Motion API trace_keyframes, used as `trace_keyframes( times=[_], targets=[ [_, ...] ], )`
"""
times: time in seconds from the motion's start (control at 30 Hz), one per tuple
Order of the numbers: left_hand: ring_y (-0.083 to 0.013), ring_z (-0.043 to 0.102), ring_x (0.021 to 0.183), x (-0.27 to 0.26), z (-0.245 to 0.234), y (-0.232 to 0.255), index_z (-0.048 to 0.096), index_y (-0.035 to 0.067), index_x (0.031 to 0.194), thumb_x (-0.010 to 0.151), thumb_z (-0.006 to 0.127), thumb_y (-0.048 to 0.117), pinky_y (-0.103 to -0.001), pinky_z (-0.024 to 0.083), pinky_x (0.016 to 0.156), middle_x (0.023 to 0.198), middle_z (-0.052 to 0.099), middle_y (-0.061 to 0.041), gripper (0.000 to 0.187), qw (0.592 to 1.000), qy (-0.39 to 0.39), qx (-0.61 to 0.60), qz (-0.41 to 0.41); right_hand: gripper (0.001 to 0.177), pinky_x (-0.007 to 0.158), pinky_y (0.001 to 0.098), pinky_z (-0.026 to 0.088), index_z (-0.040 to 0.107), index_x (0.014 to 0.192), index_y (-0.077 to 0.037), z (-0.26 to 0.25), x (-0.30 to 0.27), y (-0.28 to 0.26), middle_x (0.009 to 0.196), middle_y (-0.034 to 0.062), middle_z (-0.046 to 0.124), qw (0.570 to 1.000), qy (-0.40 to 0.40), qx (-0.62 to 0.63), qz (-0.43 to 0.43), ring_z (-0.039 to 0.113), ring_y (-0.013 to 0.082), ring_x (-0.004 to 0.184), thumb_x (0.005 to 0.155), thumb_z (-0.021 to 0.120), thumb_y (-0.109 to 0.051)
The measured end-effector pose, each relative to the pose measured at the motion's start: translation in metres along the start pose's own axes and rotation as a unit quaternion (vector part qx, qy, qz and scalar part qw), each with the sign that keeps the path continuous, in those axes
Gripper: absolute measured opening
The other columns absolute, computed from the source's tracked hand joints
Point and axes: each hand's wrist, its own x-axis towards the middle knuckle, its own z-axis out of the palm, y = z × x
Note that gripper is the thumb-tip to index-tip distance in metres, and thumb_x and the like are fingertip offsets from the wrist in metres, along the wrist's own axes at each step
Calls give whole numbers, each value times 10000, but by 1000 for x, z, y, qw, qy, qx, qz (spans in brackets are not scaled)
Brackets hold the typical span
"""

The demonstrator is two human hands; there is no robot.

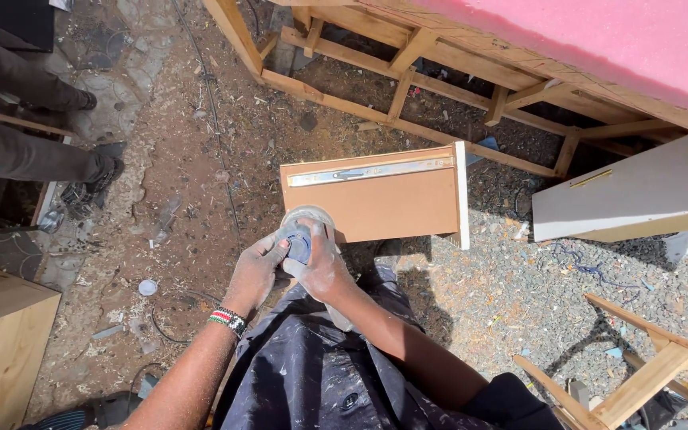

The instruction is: The person uses an orbital sander to smooth the surface of a white wooden cabinet door and then a brown wooden drawer. They move the sander across the flat surfaces and edges of the furniture pieces in a workshop setting.

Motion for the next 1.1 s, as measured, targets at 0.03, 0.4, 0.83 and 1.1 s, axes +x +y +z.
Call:
trace_keyframes(
  times=[0.03,0.4,0.83,1.1],
  targets=[
    [-186,846,722,-2,1,3,712,195,1667,1179,752,436,-398,760,733,809,791,-49,546,1000,0,2,-4,909,1285,653,566,466,1704,-191,0,-1,-1,1697,252,430,1000,2,-5,3,593,575,1553,910,901,-266],
    [-165,853,709,83,95,-16,665,169,1698,1190,749,460,-346,751,654,806,807,-49,591,997,-63,28,39,893,1332,679,493,438,1726,-175,-92,-26,10,1730,302,405,995,75,49,43,506,592,1629,939,853,-247],
    [-163,818,810,109,260,2,838,158,1477,1164,783,548,-379,710,751,855,862,-58,504,964,-113,177,162,908,711,573,810,412,1741,-122,-223,-27,103,1620,381,477,976,168,111,82,747,576,1250,956,846,-266],
    [-177,839,705,81,269,1,752,77,1496,1167,757,538,-392,752,680,819,854,-88,566,984,-109,107,90,947,795,556,836,419,1747,-164,-235,-28,115,1638,389,487,978,144,119,92,749,606,1265,923,856,-326]
  ],
)
